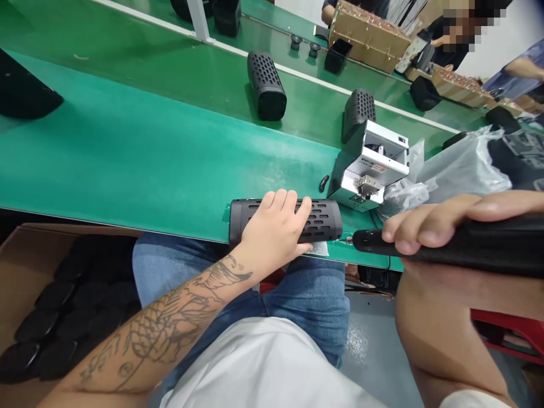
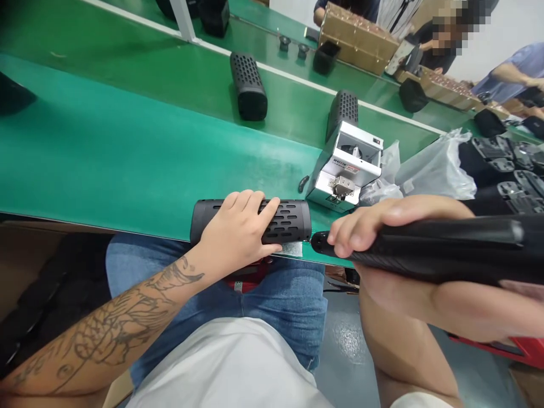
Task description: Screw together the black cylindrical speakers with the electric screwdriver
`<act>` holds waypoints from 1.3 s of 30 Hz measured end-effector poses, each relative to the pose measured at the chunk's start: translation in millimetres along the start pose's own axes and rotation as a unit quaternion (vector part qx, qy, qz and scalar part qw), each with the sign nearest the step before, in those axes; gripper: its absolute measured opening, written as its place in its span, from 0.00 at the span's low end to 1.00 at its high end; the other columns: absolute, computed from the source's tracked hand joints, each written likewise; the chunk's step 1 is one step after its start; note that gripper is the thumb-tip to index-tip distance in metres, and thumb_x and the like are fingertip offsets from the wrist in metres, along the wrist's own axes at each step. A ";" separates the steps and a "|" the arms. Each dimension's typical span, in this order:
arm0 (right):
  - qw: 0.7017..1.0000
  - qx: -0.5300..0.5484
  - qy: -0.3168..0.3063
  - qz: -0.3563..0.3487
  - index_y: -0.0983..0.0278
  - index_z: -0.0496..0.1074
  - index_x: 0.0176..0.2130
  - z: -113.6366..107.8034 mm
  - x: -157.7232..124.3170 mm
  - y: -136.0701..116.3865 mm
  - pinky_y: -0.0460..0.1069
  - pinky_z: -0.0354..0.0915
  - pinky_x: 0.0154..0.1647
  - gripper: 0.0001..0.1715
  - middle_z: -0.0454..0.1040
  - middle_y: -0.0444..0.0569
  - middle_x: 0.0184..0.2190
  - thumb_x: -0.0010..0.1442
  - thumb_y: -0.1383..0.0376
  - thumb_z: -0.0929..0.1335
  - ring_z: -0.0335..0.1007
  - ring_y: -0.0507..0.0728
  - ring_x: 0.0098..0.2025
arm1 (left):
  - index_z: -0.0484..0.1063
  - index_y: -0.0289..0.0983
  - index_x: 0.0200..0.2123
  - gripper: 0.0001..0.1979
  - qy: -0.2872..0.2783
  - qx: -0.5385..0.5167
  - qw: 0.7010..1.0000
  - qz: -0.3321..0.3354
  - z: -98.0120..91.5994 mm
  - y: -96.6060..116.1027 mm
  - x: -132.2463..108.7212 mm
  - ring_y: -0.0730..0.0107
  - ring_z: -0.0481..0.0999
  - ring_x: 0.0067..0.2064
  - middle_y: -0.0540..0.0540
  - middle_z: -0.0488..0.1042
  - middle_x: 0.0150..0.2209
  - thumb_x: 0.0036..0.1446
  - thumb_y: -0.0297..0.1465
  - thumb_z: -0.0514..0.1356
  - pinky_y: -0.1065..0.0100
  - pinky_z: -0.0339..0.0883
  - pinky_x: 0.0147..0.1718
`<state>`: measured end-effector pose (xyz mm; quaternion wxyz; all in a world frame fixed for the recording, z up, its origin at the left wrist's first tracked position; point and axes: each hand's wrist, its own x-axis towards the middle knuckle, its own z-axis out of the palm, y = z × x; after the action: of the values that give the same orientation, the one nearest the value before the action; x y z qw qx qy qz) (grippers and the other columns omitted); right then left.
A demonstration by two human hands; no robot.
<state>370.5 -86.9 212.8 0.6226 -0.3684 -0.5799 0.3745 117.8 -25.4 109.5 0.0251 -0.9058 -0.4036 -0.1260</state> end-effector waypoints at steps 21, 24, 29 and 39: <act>0.999 -0.003 0.028 0.040 0.59 0.79 0.27 62.2 22.0 18.3 0.56 0.66 0.17 0.38 0.72 0.43 0.17 0.44 0.30 0.82 0.69 0.59 0.15 | 0.69 0.27 0.69 0.48 0.000 -0.008 1.000 -0.002 0.2 3.4 -1.7 0.36 0.72 0.57 0.27 0.74 0.56 0.56 0.51 0.77 0.47 0.63 0.59; 0.998 0.002 0.003 0.057 0.59 0.81 0.27 56.4 22.0 17.6 0.58 0.69 0.19 0.36 0.74 0.45 0.18 0.44 0.32 0.83 0.70 0.61 0.16 | 0.69 0.27 0.69 0.48 0.002 -0.012 1.000 -0.002 0.4 3.8 -1.6 0.36 0.72 0.57 0.27 0.74 0.56 0.56 0.51 0.77 0.47 0.63 0.59; 0.999 0.007 -0.025 0.035 0.60 0.85 0.32 48.6 21.1 20.2 0.58 0.71 0.22 0.34 0.75 0.46 0.20 0.47 0.34 0.83 0.71 0.60 0.18 | 0.69 0.28 0.70 0.48 0.002 -0.010 1.000 -0.002 0.8 3.6 -1.4 0.37 0.72 0.58 0.28 0.75 0.55 0.57 0.51 0.76 0.48 0.62 0.58; 0.997 0.016 -0.060 0.039 0.59 0.85 0.32 41.3 23.4 27.5 0.59 0.72 0.21 0.33 0.74 0.47 0.19 0.48 0.34 0.83 0.71 0.61 0.18 | 0.68 0.27 0.71 0.49 -0.015 -0.013 1.000 -0.002 -0.6 3.8 -1.4 0.35 0.72 0.59 0.26 0.74 0.58 0.57 0.51 0.76 0.47 0.61 0.60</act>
<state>329.3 -52.7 200.9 0.5779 -0.3572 -0.5952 0.4292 119.5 -29.1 109.9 0.0068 -0.9069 -0.4043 -0.1181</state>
